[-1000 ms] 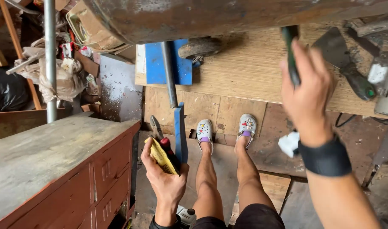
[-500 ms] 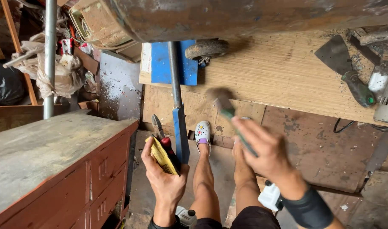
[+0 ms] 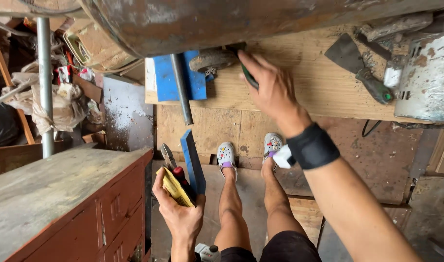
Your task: Disassembling, cleaning, and scraping rust off an old air compressor motor and tank.
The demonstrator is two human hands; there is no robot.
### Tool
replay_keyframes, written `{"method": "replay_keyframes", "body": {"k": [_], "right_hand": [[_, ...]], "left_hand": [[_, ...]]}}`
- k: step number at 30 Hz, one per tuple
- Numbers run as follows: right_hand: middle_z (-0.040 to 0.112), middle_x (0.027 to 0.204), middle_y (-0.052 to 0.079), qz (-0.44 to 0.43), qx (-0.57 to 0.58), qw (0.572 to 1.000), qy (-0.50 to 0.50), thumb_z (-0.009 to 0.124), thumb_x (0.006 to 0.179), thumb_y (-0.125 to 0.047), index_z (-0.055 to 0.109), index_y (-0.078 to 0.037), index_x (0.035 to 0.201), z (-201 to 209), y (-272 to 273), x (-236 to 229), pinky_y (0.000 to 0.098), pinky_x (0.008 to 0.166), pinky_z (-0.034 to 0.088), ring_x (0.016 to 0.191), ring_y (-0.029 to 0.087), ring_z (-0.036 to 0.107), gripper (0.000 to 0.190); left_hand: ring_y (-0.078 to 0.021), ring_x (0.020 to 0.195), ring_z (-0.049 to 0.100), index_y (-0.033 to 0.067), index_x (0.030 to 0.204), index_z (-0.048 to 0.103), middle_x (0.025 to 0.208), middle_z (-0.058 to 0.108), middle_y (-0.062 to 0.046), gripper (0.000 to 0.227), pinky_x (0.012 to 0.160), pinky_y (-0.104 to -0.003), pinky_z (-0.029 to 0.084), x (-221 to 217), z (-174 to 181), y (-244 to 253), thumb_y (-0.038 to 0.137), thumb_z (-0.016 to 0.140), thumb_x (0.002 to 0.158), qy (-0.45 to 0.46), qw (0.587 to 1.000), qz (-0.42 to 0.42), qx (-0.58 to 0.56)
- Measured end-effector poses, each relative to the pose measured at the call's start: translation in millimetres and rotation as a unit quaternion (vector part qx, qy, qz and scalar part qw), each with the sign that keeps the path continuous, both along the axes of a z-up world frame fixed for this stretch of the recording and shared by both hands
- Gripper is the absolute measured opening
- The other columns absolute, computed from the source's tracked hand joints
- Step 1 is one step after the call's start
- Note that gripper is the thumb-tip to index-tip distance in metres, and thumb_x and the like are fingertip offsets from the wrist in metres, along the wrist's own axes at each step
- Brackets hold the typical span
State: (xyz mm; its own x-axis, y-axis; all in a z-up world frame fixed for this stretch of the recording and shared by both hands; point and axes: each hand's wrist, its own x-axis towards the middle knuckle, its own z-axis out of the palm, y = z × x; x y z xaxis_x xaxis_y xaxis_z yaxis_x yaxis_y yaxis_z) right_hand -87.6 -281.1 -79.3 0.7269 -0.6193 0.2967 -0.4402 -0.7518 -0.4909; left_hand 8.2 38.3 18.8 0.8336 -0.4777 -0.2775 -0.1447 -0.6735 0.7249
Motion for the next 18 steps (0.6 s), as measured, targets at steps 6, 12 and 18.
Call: {"method": "replay_keyframes", "body": {"k": [6,12,18], "right_hand": [[0.067,0.133,0.02,0.027,0.165,0.98,0.105,0.067,0.096,-0.015,0.059,-0.006,0.141,53,77,-62,0.0315,0.041,0.05,0.047,0.022,0.058,0.046],[0.071,0.129,0.015,0.014,0.24,0.966,-0.099,0.069,0.097,-0.008,0.063,-0.008,0.138,61,96,-139,0.0296,0.085,0.063,0.101,0.023,0.074,0.041],[0.073,0.116,0.015,-0.242,0.056,0.968,-0.028,0.074,0.101,-0.007,0.067,-0.001,0.134,40,53,-125,0.036,0.086,0.059,0.099,0.028,0.073,0.034]], "left_hand": [[-0.0251,0.103,0.07,0.0101,0.148,0.033,0.127,0.067,-0.014,0.096,0.087,-0.036,0.058,6,-1,-3,-0.001,0.072,0.06,0.002,1.0,-0.024,-0.015],[-0.0217,0.103,0.067,0.006,0.149,0.033,0.123,0.067,-0.015,0.095,0.089,-0.034,0.056,2,-3,-20,-0.004,0.074,0.064,-0.029,0.997,-0.055,-0.035],[-0.0206,0.101,0.064,0.005,0.151,0.033,0.122,0.064,-0.015,0.094,0.085,-0.033,0.055,-18,5,-50,-0.007,0.071,0.066,-0.011,0.997,-0.063,-0.054]]}}
